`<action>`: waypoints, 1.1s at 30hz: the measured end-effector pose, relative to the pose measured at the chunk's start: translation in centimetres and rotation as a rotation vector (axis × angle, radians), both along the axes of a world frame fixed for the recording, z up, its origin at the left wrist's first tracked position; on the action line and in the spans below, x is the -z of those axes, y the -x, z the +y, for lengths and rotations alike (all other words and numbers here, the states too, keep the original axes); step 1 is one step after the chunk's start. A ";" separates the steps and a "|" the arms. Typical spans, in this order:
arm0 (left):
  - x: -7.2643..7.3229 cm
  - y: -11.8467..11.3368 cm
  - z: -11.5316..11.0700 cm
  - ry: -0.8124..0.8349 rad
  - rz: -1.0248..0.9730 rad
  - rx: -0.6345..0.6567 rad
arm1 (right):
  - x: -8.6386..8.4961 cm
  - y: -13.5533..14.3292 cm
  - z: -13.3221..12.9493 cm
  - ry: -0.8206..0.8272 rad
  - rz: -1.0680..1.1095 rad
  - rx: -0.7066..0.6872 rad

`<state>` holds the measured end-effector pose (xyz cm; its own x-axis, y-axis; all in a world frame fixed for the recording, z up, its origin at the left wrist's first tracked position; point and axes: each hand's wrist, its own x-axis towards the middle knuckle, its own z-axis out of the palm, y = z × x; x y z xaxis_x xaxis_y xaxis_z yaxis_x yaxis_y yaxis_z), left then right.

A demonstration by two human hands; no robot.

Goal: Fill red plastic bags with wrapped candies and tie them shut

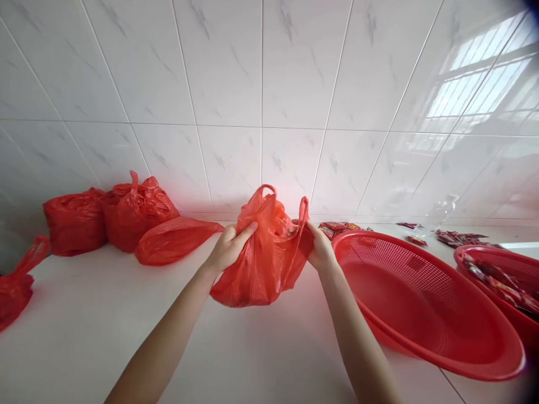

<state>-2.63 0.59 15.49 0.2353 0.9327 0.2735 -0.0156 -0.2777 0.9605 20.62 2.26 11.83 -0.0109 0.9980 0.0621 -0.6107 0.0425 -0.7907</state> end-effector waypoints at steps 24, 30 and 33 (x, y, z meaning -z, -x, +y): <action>9.1 7.3 -1.0 0.065 0.395 0.313 | 3.8 0.4 2.3 0.027 -0.086 -0.019; 13.0 6.4 -0.3 -0.003 0.487 0.030 | 3.6 0.7 2.2 0.032 -0.108 0.018; 12.3 5.5 0.4 0.012 0.363 -0.023 | 3.4 0.2 2.3 0.053 -0.097 0.062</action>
